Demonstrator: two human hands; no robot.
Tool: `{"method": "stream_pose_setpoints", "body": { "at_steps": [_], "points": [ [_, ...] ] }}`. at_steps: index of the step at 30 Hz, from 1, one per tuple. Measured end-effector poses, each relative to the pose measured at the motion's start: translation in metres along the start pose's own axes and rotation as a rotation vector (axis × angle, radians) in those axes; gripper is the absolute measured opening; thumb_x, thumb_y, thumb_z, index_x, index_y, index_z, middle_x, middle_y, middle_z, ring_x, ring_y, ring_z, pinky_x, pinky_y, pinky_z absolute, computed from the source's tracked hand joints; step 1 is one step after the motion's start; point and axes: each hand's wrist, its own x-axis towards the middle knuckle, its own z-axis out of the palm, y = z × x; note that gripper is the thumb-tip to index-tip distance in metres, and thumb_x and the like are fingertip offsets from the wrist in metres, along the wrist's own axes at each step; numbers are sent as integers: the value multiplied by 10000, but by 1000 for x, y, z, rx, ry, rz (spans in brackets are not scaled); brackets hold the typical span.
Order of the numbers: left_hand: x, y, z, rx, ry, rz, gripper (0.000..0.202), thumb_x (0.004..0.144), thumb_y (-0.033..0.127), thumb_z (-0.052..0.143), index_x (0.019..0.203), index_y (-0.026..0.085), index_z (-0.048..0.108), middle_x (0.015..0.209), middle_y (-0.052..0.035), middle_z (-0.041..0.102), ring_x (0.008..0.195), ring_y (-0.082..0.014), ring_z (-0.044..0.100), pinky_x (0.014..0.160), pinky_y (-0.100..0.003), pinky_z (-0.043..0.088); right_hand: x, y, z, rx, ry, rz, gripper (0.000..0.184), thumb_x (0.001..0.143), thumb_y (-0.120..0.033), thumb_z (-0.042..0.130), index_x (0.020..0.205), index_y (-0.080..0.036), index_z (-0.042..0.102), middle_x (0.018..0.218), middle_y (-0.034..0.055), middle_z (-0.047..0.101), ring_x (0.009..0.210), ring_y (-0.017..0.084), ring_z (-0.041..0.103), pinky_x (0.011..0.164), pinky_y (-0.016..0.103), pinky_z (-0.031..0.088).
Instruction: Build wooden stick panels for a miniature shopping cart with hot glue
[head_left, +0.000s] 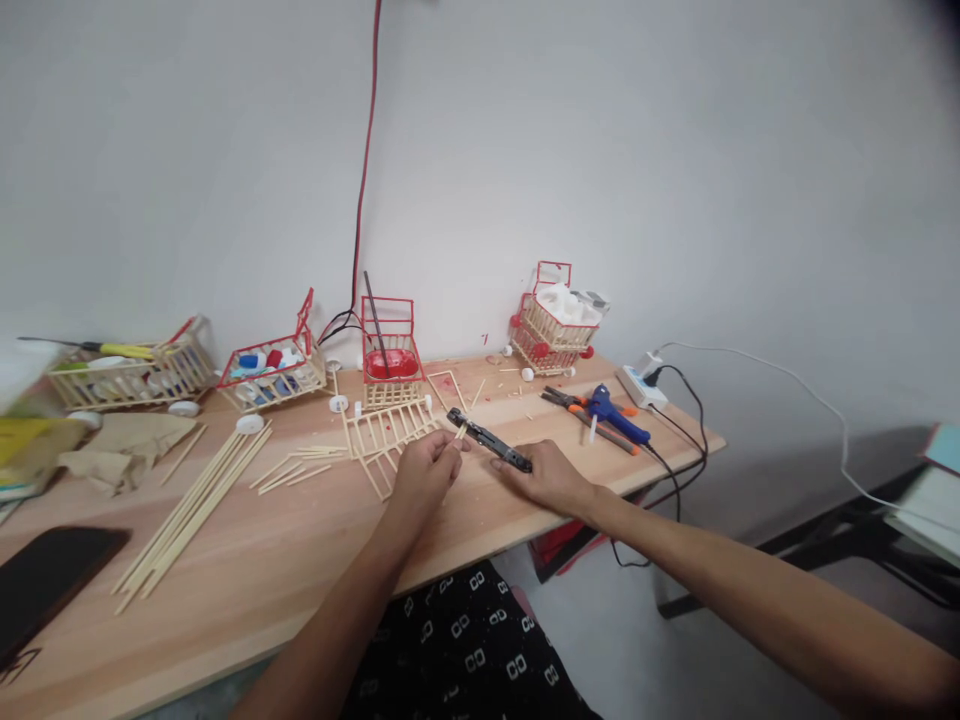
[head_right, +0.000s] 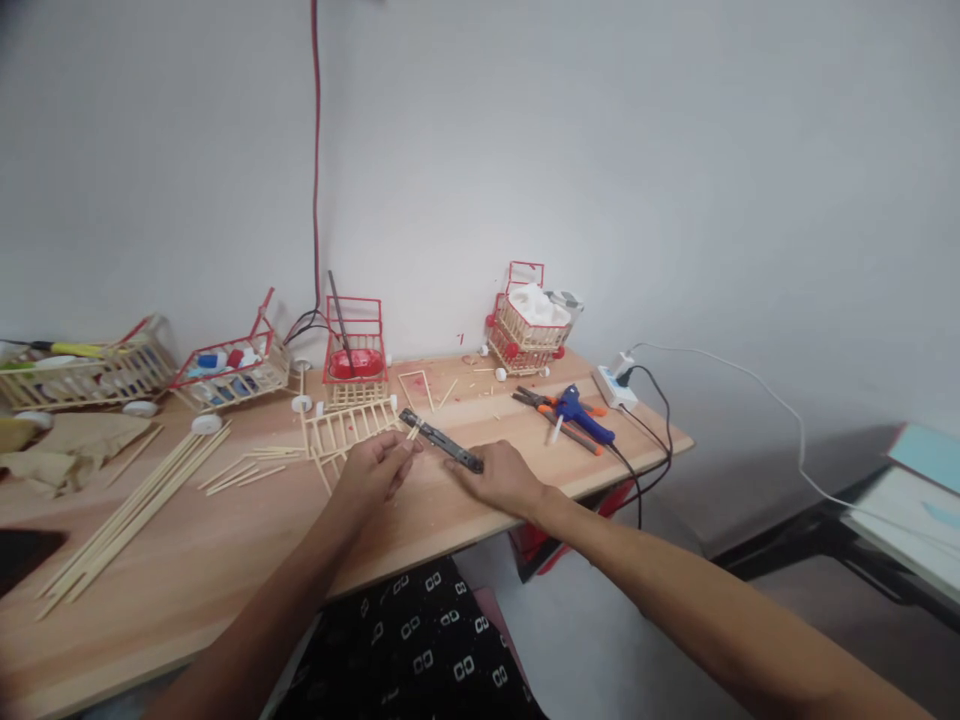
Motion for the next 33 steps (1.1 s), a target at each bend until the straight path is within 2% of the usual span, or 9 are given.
{"method": "stream_pose_setpoints", "body": {
  "at_steps": [10, 15, 22, 33],
  "points": [
    [0, -6, -2, 99, -5, 57, 256, 820, 345, 457, 782, 148, 617, 479, 63, 425, 406, -91, 358, 442, -219, 279, -3, 0, 0, -32, -1, -4, 608, 875, -646, 352, 548, -170, 541, 516, 33, 532, 508, 133, 457, 508, 255, 241],
    [0, -5, -3, 133, -3, 99, 252, 838, 344, 457, 757, 155, 603, 508, 55, 440, 437, -94, 376, 476, -223, 290, -4, -2, -1, -64, 23, 24, 594, 872, -645, 360, 556, -174, 538, 539, 37, 561, 510, 134, 466, 518, 263, 241],
    [-3, 2, -3, 107, 8, 91, 241, 832, 367, 470, 720, 174, 560, 493, 63, 420, 427, -98, 358, 476, -229, 279, -3, -7, -13, -107, 13, 21, 565, 840, -681, 401, 679, -181, 609, 685, 61, 642, 616, 166, 531, 545, 264, 250],
    [1, 0, -5, 111, 9, 53, 247, 821, 371, 483, 686, 175, 550, 472, 68, 407, 405, -91, 338, 459, -226, 273, 0, -5, -6, -26, -10, -22, 582, 874, -628, 384, 624, -157, 617, 578, 63, 612, 541, 149, 506, 526, 256, 261]
  ]
}}
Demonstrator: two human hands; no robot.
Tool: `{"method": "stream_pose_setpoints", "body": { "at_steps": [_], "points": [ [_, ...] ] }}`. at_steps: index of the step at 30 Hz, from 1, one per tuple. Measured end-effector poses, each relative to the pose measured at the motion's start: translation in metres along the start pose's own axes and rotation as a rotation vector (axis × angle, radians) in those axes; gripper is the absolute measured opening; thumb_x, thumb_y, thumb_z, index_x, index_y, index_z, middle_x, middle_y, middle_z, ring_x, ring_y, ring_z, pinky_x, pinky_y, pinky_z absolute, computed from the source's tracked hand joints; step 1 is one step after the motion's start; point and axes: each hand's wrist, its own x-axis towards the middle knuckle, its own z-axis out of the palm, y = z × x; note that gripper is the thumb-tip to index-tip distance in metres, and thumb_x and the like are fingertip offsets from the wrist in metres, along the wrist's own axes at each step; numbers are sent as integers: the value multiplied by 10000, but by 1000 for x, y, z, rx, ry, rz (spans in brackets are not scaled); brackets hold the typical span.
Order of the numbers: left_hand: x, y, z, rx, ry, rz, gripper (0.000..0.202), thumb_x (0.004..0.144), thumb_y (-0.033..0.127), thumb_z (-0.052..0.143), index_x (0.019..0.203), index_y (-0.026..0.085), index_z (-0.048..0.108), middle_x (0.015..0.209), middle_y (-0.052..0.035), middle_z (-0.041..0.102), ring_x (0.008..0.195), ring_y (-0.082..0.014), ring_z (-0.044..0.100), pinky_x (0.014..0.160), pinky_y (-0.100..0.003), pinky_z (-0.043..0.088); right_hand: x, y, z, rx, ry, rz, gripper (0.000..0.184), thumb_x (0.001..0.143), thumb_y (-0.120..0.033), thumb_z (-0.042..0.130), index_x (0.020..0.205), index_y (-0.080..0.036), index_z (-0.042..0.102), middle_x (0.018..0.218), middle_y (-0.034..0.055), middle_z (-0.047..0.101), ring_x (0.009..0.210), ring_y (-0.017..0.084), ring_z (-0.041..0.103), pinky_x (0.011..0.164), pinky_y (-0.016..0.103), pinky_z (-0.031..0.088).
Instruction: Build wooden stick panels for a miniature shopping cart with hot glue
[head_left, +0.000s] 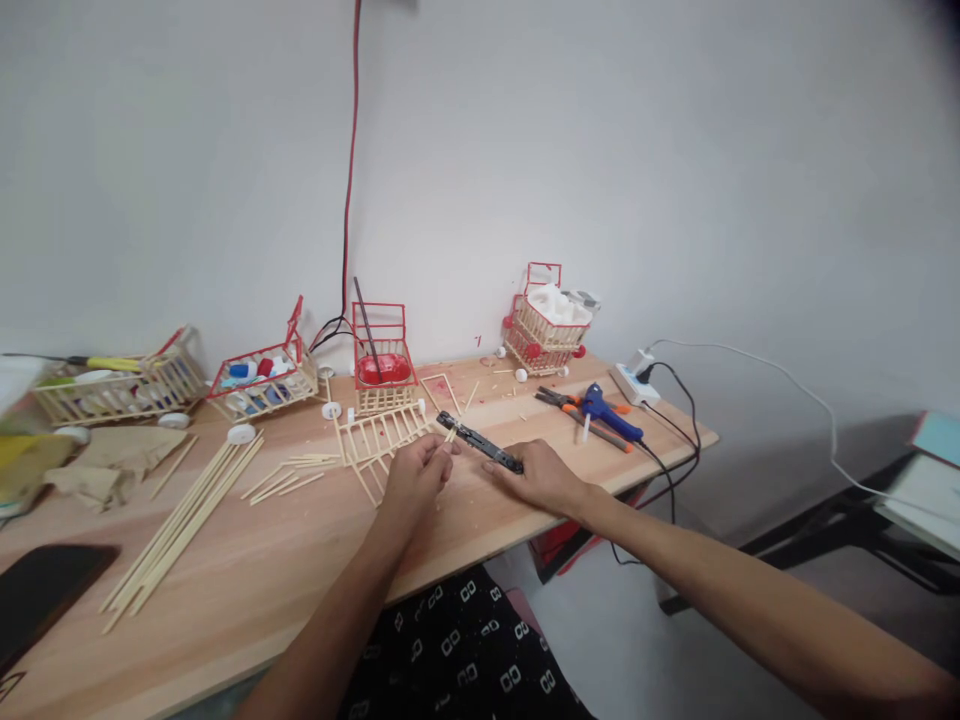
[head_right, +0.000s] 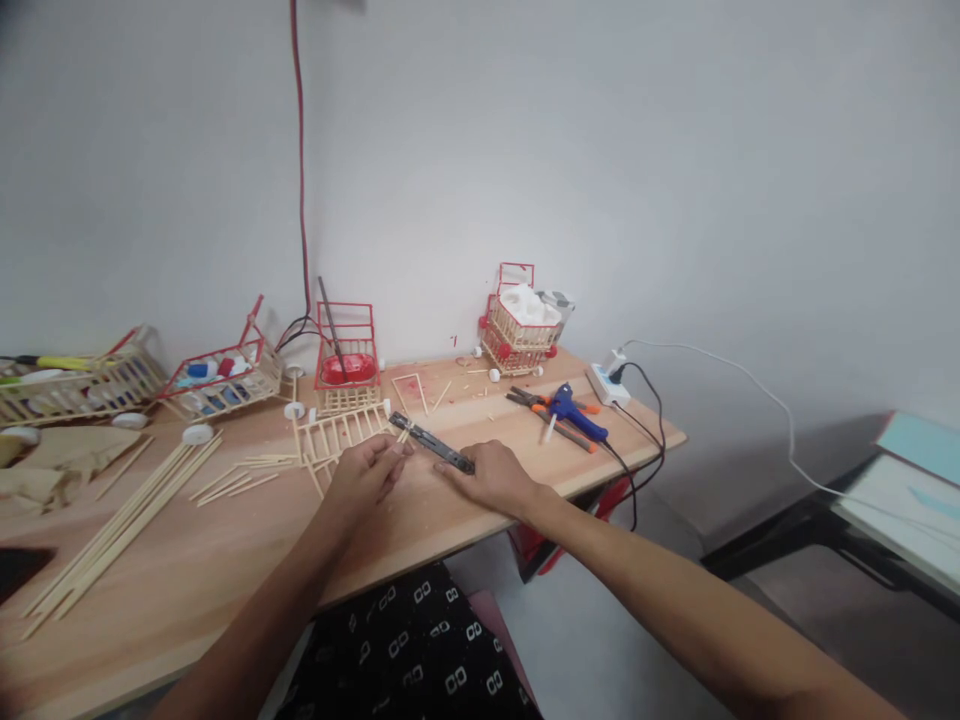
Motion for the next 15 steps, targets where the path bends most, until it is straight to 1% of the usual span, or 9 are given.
{"method": "stream_pose_setpoints", "body": {
  "at_steps": [4, 8, 12, 15],
  "points": [
    [0, -3, 2, 16, 1, -16, 242, 817, 352, 500, 651, 179, 534, 459, 67, 415, 399, -89, 343, 453, -223, 271, -1, 0, 1, -17, 5, 14, 590, 873, -631, 383, 628, -154, 630, 561, 62, 600, 530, 147, 498, 529, 254, 267],
    [0, -4, 3, 8, -5, -25, 252, 822, 355, 495, 645, 179, 531, 452, 69, 416, 385, -85, 338, 438, -221, 263, -2, 2, 0, -18, 4, -3, 568, 881, -612, 390, 663, -156, 650, 583, 66, 619, 541, 150, 519, 541, 258, 279],
    [-1, -4, 3, 7, -7, -26, 235, 821, 346, 505, 669, 172, 544, 454, 67, 425, 382, -79, 350, 430, -216, 269, -3, 3, 2, -52, 23, 14, 583, 879, -615, 393, 612, -154, 629, 568, 73, 614, 540, 153, 522, 548, 265, 282],
    [0, -5, 3, -3, -8, -12, 224, 833, 339, 501, 701, 167, 555, 477, 63, 446, 381, -71, 353, 418, -208, 263, -2, 3, 6, -35, 40, 19, 581, 878, -615, 394, 600, -155, 614, 568, 67, 604, 536, 149, 509, 539, 264, 273]
  ]
}}
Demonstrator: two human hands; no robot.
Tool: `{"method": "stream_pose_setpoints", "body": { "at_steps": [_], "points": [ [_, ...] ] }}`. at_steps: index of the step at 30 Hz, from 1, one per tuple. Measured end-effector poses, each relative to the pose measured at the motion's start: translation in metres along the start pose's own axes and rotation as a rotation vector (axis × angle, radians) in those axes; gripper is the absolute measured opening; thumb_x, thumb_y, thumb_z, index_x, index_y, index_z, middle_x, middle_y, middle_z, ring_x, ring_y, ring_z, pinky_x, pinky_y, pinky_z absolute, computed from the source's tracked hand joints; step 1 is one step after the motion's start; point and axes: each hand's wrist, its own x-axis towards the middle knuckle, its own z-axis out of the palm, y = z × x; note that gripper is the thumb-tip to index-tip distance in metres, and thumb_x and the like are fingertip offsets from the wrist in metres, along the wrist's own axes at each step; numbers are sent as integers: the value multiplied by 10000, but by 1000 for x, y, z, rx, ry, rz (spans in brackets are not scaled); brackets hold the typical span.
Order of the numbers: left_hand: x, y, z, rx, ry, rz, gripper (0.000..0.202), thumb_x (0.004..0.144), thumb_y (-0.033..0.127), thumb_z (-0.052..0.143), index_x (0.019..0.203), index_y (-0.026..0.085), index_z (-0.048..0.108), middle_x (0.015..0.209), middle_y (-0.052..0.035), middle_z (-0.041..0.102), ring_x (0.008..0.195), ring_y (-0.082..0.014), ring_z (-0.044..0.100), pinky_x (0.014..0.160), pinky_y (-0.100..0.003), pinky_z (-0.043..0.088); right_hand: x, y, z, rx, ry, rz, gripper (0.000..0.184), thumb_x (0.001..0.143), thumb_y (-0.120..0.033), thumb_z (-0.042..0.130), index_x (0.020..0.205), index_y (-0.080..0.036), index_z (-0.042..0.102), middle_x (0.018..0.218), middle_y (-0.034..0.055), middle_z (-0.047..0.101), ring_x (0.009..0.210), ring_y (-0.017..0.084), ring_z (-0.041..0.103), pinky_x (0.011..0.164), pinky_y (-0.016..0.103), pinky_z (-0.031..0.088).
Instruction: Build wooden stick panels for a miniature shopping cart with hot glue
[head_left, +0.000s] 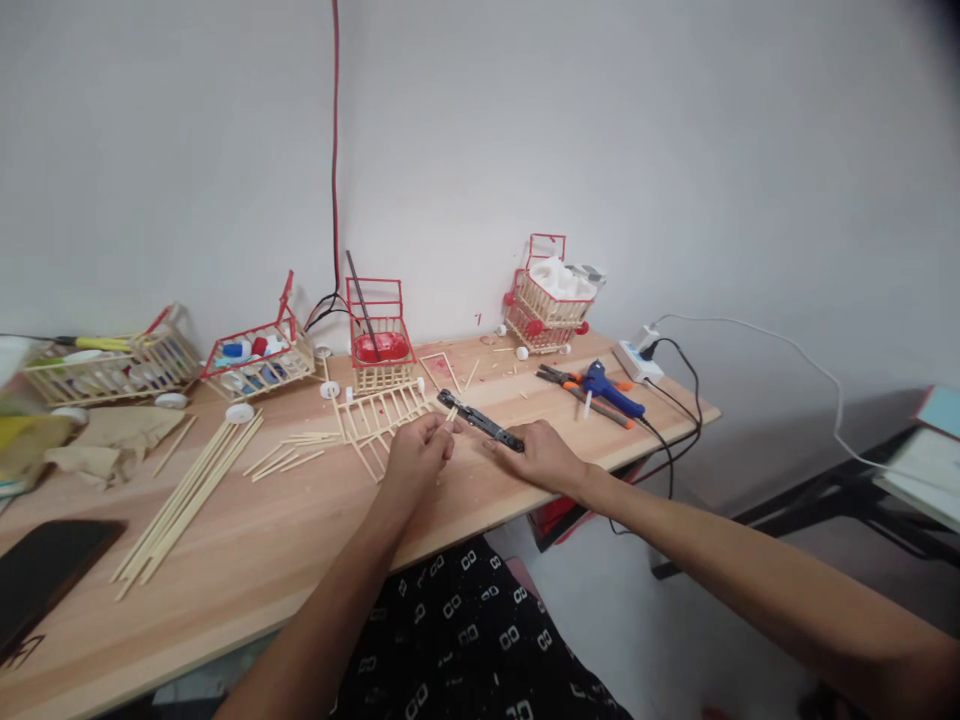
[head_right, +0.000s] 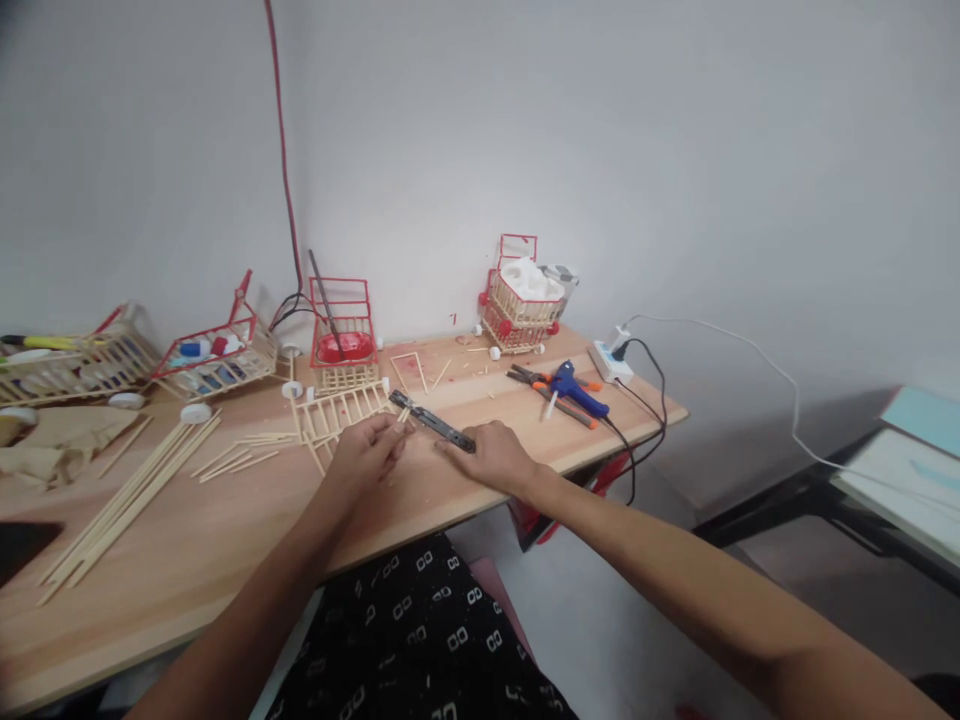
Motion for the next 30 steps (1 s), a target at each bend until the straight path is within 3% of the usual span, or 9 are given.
{"method": "stream_pose_setpoints", "body": {
  "at_steps": [4, 8, 14, 18, 23, 26, 30],
  "points": [
    [-1, -1, 0, -84, -24, 4, 218, 843, 347, 509, 768, 154, 578, 507, 66, 448, 366, -56, 340, 390, -197, 243, 1, 1, 2, 88, 28, 43, 593, 846, -651, 416, 534, -161, 536, 505, 26, 511, 494, 129, 444, 509, 260, 246],
    [-2, 1, 0, -228, -70, 2, 252, 848, 388, 528, 825, 144, 584, 556, 63, 453, 361, -39, 323, 368, -186, 229, 1, 7, -2, 312, 82, 197, 620, 822, -696, 394, 489, -175, 438, 461, -1, 427, 454, 112, 406, 461, 247, 238],
    [-4, 7, 1, -390, -119, 16, 300, 826, 427, 588, 919, 141, 592, 628, 37, 512, 420, -46, 384, 381, -176, 275, -1, 12, -9, 664, -133, 234, 630, 838, -715, 339, 575, -171, 519, 493, 25, 540, 428, 126, 497, 446, 241, 359],
    [-6, 8, 1, -451, -156, -13, 308, 857, 434, 563, 967, 149, 603, 580, 55, 475, 409, -39, 351, 387, -172, 245, -4, 8, -18, 568, -159, 88, 634, 872, -686, 312, 597, -166, 549, 544, 35, 579, 527, 138, 545, 591, 261, 425],
    [-7, 5, 0, -545, -189, -64, 305, 866, 439, 556, 956, 151, 598, 557, 58, 489, 391, -37, 368, 385, -168, 243, -11, 5, -38, 406, -194, -5, 577, 888, -657, 332, 767, -171, 617, 699, 40, 638, 694, 177, 576, 706, 290, 415],
    [-6, 5, 0, -646, -217, -158, 287, 815, 403, 636, 924, 146, 570, 614, 24, 592, 450, -59, 509, 432, -166, 355, -14, 7, -42, 393, -216, 25, 600, 881, -676, 318, 797, -171, 630, 714, 44, 639, 699, 182, 571, 698, 293, 408],
    [-4, 10, -1, -683, -219, -281, 267, 798, 358, 672, 881, 146, 534, 785, -71, 713, 675, -147, 683, 681, -265, 518, -15, 11, -40, 437, -227, 78, 646, 856, -712, 322, 772, -157, 642, 695, 52, 640, 672, 180, 566, 670, 292, 410]
  ]
}}
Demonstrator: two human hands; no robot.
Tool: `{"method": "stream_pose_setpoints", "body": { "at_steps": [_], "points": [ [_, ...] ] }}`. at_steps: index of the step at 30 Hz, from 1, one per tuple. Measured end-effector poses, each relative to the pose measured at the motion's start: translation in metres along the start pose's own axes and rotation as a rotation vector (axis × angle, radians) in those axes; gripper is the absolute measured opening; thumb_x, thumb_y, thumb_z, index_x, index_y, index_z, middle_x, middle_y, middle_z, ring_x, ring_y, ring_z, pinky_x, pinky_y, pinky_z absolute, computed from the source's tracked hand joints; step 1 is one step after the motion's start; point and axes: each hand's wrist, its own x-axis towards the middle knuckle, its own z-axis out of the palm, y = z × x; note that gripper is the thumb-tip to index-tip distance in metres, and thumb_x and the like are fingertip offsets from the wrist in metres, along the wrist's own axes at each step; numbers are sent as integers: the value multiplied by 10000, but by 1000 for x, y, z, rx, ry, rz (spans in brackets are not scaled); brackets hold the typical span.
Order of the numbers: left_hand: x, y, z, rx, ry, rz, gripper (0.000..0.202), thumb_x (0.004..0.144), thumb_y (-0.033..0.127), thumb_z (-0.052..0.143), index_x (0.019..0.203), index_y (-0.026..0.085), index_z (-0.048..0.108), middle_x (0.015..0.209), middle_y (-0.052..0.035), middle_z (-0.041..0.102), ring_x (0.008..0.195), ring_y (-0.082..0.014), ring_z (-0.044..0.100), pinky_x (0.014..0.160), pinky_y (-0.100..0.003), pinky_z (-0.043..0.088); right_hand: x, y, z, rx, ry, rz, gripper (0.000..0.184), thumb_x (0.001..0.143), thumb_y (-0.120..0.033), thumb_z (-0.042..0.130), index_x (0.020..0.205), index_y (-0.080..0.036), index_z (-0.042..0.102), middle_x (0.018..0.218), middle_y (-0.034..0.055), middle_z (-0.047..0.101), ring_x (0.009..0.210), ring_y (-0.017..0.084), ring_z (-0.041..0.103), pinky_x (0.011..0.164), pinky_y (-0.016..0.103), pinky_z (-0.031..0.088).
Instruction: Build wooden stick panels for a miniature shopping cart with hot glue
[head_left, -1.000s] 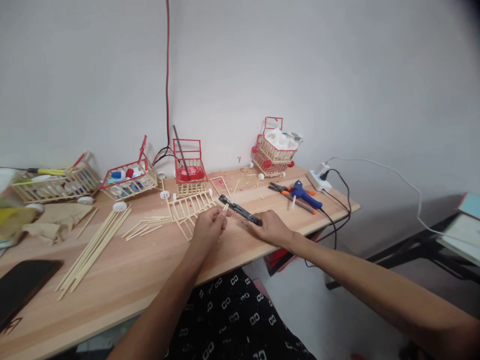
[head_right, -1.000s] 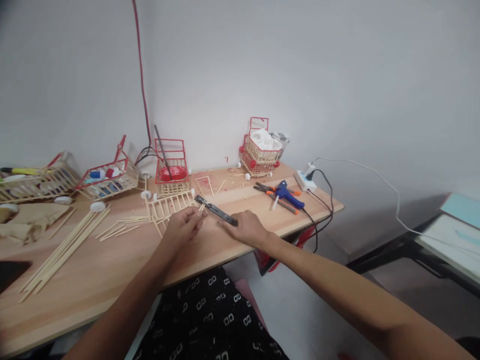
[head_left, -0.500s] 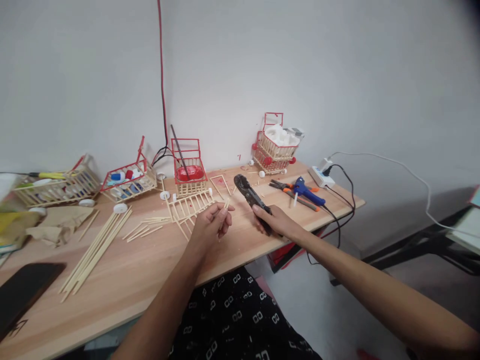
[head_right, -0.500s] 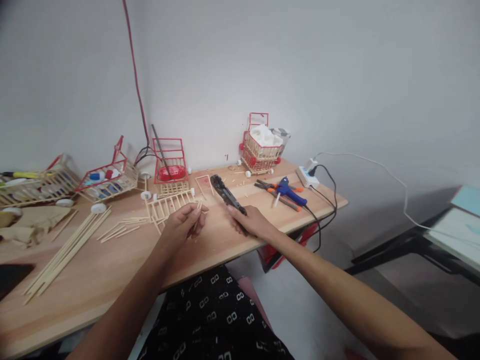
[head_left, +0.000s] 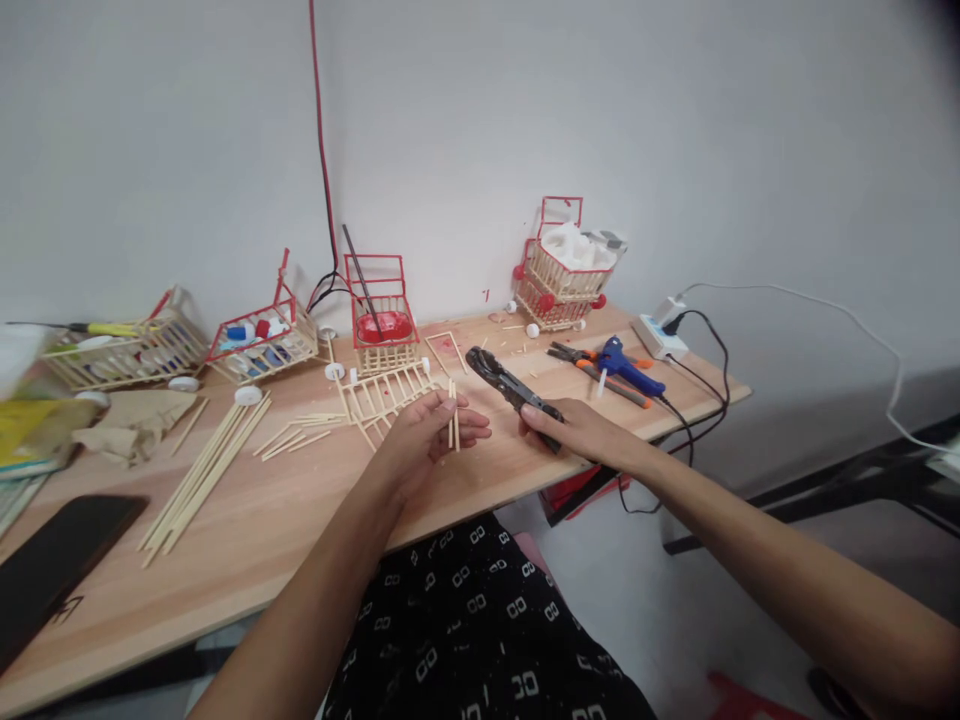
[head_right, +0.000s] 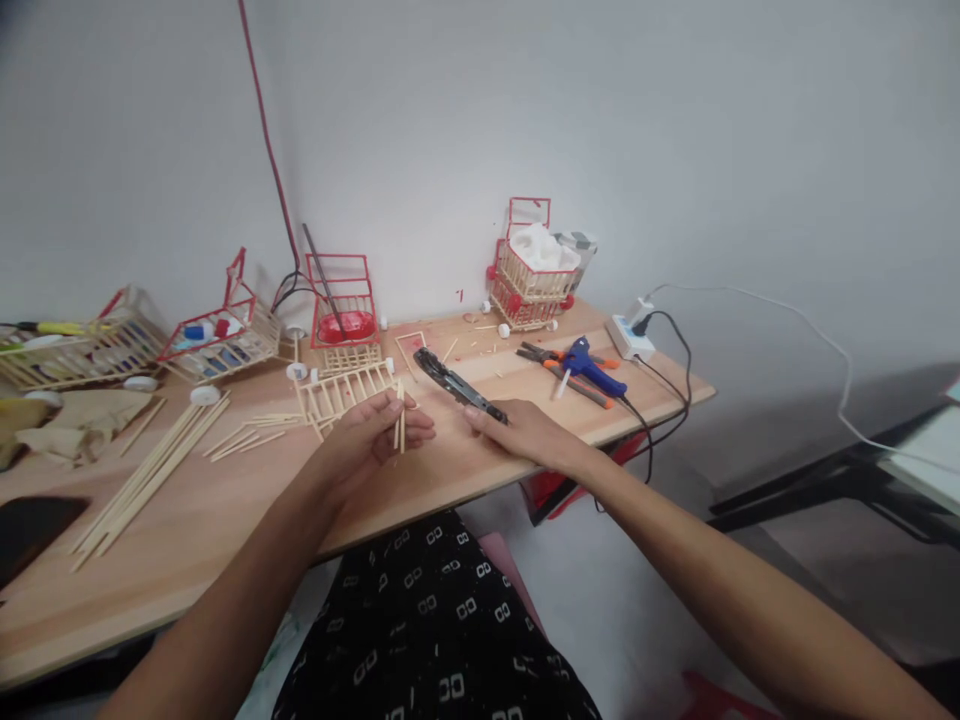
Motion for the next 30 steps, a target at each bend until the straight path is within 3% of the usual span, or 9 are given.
{"method": "stream_pose_setpoints", "body": {
  "at_steps": [7, 12, 18, 22, 30],
  "points": [
    [0, 7, 5, 92, 5, 4, 206, 826, 320, 639, 857, 155, 520, 878, -110, 739, 808, -202, 710, 799, -356, 516, 1, 4, 3, 58, -13, 23, 650, 824, -731, 378, 720, -150, 651, 671, 70, 652, 640, 177, 573, 646, 289, 417],
    [-6, 4, 3, 424, 29, 116, 153, 808, 304, 646, 822, 159, 602, 939, -100, 736, 861, -187, 681, 836, -350, 490, 3, 6, 4, 92, -20, 41, 641, 845, -716, 353, 751, -150, 641, 650, 52, 640, 623, 166, 572, 641, 283, 425],
    [-12, 2, -6, 748, 170, 226, 105, 743, 271, 673, 764, 180, 722, 829, -38, 734, 793, -172, 648, 757, -294, 479, 5, 14, 5, 195, -5, 36, 630, 847, -712, 358, 770, -149, 630, 619, 44, 622, 565, 144, 558, 596, 264, 428],
    [-12, -1, -7, 809, 243, 267, 73, 736, 250, 682, 728, 201, 736, 745, -14, 720, 709, -157, 623, 680, -263, 458, 7, 19, 6, 265, 11, 45, 627, 840, -716, 368, 769, -150, 629, 608, 41, 609, 531, 130, 537, 547, 251, 420],
    [-15, -3, -8, 855, 278, 273, 85, 749, 251, 675, 716, 204, 737, 724, -1, 711, 689, -154, 620, 649, -242, 448, 15, 34, 12, 457, 34, 66, 631, 816, -727, 405, 717, -142, 620, 550, 32, 573, 495, 125, 530, 493, 248, 416]
  ]
}}
